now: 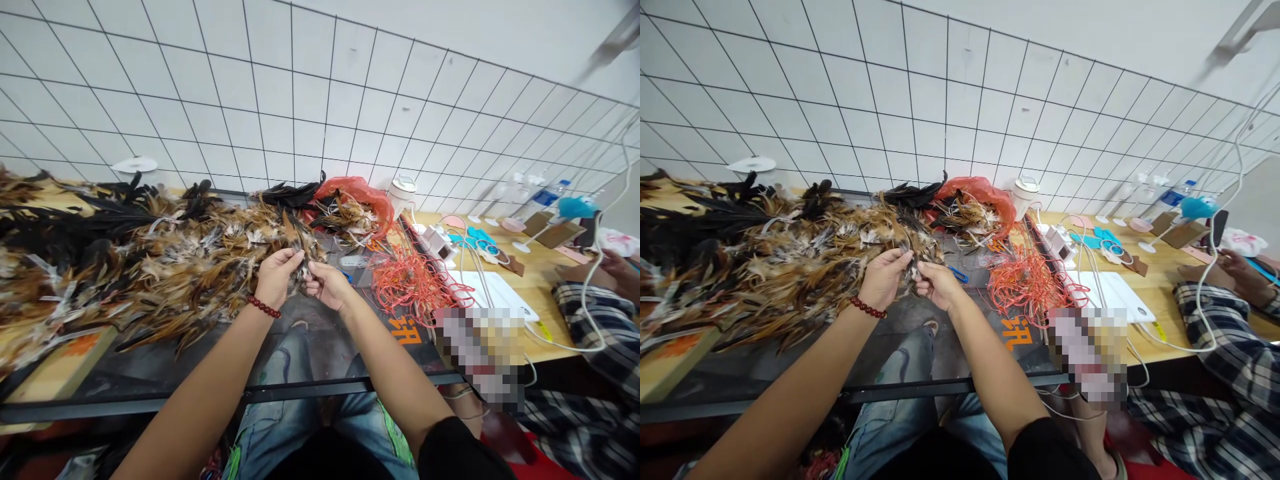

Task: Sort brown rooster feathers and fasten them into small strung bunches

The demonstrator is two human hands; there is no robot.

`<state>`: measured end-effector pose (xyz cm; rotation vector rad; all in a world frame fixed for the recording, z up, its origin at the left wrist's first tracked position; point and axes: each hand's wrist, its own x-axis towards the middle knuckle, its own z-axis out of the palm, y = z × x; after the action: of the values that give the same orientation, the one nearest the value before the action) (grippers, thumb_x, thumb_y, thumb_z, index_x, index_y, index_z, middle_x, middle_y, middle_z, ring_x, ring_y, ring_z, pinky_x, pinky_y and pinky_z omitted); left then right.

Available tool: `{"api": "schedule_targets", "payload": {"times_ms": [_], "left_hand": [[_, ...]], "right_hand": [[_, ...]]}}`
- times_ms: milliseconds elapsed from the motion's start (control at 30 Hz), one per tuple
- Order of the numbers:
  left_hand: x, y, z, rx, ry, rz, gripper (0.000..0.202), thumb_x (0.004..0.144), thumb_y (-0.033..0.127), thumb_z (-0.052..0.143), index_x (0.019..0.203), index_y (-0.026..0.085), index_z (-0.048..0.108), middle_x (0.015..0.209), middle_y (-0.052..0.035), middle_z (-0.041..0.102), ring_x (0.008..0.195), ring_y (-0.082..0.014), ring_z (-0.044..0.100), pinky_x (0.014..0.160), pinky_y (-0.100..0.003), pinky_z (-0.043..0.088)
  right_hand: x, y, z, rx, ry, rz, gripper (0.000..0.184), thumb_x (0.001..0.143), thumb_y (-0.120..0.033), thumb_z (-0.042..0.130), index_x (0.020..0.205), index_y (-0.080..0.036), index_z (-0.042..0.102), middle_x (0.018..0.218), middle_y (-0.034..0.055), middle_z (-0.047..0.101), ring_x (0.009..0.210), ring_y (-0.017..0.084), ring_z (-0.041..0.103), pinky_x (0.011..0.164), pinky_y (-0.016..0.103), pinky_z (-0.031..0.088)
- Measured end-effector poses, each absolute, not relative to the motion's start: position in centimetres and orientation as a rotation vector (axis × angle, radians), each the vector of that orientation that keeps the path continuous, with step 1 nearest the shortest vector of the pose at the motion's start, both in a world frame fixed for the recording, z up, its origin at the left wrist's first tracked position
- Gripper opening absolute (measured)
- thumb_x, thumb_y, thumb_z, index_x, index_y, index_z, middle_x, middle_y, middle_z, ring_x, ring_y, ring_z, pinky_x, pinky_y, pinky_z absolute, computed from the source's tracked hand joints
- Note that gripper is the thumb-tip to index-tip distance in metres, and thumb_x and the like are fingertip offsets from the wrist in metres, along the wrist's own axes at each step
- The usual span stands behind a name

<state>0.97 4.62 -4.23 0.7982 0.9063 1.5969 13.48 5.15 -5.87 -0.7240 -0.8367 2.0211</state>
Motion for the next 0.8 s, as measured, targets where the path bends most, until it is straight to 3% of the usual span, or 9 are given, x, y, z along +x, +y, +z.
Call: {"api": "schedule_targets", "payload": {"times_ms": [133,333,567,700,800], "left_hand": [[0.9,4.5,-4.0,0.816,0.91,1.559,0.034,0.045,0.031,0.091,0.062,0.014,0.067,0.057,0.0029,0.06,0.052,-0.005,0.046,0.052,-0.018,0.037],[1.1,4.5,-3.9,0.767,0.903,1.578,0.037,0.045,0.032,0.09,0.066,0.014,0.066,0.091,-0.0063,0.072,0.075,-0.0116,0.062,0.072,-0.024,0.049],[0.8,5.1,-5.2,1.11,1.223,1.767,0.022,0.062,0.032,0.08,0.065,0.016,0.066,0.093,-0.0065,0.07,0.091,-0.0173,0.063,0.086,-0.028,0.047],[0.8,4.9,-4.8,0.998,1.235,1.687,0.026,0.062,0.035,0.079,0.072,0.015,0.066,0.08,-0.0066,0.07,0.073,-0.0158,0.063,0.071,-0.029,0.051],[1.2,4.6,-4.6,0.846,1.149,1.524,0.034,0.056,0.034,0.083,0.075,0.013,0.065,0.073,-0.0069,0.07,0.063,-0.0135,0.062,0.062,-0.026,0.05]], "right_hand": [[13.6,4.7,-5.7,-0.6,-0.889,2.105,0.033,0.064,-0.033,0.082,0.071,-0.016,0.055,0.056,-0.0057,0.049,0.045,0.003,0.032,0.045,0.018,0.023],[13.7,5.8,-6.4,-0.864,-0.878,1.62,0.038,0.056,-0.044,0.082,0.074,-0.015,0.066,0.054,-0.0066,0.048,0.046,0.004,0.032,0.046,0.021,0.021],[14.0,6.7,-7.0,-0.935,-0.926,1.315,0.03,0.06,-0.045,0.073,0.058,-0.018,0.059,0.048,-0.0068,0.046,0.048,0.007,0.037,0.05,0.023,0.029],[14.0,6.5,-6.7,-0.962,-0.91,1.275,0.029,0.059,-0.044,0.074,0.06,-0.018,0.06,0.049,-0.0067,0.048,0.048,0.007,0.039,0.05,0.022,0.032],[13.9,6.3,-6.4,-0.998,-0.846,1.257,0.032,0.057,-0.045,0.075,0.066,-0.018,0.062,0.058,-0.0037,0.058,0.051,0.008,0.047,0.051,0.022,0.038]]}}
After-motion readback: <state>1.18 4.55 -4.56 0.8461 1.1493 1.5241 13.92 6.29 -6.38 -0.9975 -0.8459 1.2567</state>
